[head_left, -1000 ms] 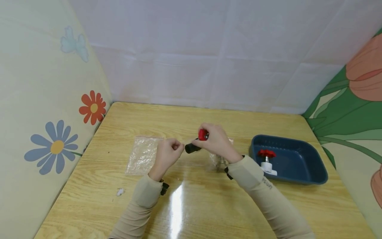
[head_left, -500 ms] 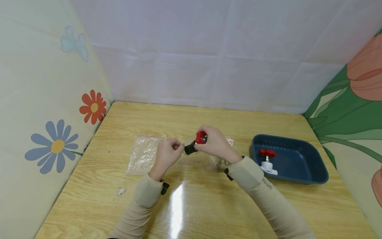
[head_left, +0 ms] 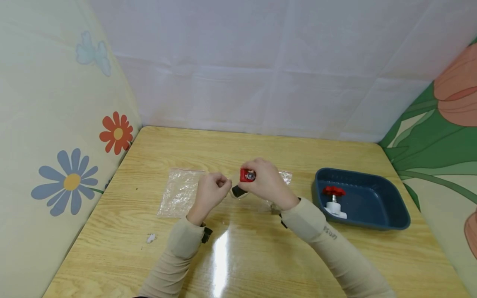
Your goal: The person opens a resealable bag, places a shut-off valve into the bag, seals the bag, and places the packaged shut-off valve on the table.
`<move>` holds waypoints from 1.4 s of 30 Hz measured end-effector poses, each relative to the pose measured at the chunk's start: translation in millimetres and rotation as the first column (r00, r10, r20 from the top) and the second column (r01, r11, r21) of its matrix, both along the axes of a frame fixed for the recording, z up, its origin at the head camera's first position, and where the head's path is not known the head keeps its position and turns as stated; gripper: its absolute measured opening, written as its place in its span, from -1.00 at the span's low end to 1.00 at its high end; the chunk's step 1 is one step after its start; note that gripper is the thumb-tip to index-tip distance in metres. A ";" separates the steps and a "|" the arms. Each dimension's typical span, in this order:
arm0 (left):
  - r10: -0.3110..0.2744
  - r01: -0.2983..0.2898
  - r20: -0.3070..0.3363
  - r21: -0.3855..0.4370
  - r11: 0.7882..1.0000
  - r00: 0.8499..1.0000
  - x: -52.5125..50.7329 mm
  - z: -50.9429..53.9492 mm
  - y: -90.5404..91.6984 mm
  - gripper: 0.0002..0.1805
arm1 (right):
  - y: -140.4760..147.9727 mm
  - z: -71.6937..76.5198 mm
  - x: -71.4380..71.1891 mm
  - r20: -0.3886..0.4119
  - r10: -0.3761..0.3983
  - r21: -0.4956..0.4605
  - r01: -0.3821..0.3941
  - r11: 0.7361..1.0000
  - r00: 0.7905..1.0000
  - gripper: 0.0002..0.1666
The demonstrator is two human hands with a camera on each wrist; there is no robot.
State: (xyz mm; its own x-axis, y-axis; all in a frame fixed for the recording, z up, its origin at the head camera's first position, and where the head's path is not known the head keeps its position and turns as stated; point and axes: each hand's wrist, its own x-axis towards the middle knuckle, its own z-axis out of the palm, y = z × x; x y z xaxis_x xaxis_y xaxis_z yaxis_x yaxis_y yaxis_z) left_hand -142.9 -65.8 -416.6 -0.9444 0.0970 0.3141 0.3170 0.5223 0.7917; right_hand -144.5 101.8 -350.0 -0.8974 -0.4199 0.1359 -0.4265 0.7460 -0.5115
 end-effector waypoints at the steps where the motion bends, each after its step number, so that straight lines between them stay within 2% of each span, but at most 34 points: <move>1: -0.004 0.004 -0.010 -0.002 1.000 1.000 -0.3 -0.2 0.1 -0.91 | -0.6 0.1 0.6 0.004 -0.001 0.011 0.001 1.000 1.000 -0.53; 4: -0.021 0.021 -0.032 -0.012 1.000 0.999 -1.0 -0.7 0.6 -0.91 | -1.7 -0.8 2.0 0.002 0.016 0.030 -0.016 0.999 1.000 -0.50; 7: -0.032 0.032 -0.038 -0.020 0.999 0.999 -1.7 -0.1 0.8 -0.91 | -2.4 -3.9 1.8 -0.039 0.053 0.023 -0.052 0.998 0.998 -0.50; 15: -0.037 0.037 0.003 -0.010 0.999 0.999 -1.9 2.8 0.8 -0.90 | -4.8 -11.1 0.5 -0.115 0.071 -0.050 -0.078 0.996 0.991 -0.55; 17: -0.038 0.038 0.020 -0.001 0.999 0.999 -1.6 3.4 1.0 -0.90 | -5.2 -13.0 0.9 -0.122 0.054 -0.067 -0.062 0.996 0.991 -0.55; 24: -0.064 0.060 0.067 0.061 0.996 0.996 -0.4 4.7 0.9 -0.89 | -8.0 -16.8 2.7 -0.086 -0.081 -0.099 0.072 0.992 0.993 -0.58; 29: -0.078 0.069 0.095 0.099 0.993 0.992 -1.1 3.5 0.9 -0.89 | -9.3 -17.8 3.0 -0.097 -0.080 -0.043 0.076 0.996 0.992 -0.62; 35: -0.092 0.075 0.133 0.128 0.989 0.987 -2.7 1.6 1.4 -0.87 | -9.6 -18.4 3.5 -0.116 -0.020 0.056 0.027 0.998 0.993 -0.60; 42: -0.095 0.072 0.145 0.153 0.986 0.985 -5.6 -0.3 2.1 -0.87 | -8.9 -17.8 2.8 -0.121 0.070 0.125 -0.055 0.991 0.990 -0.55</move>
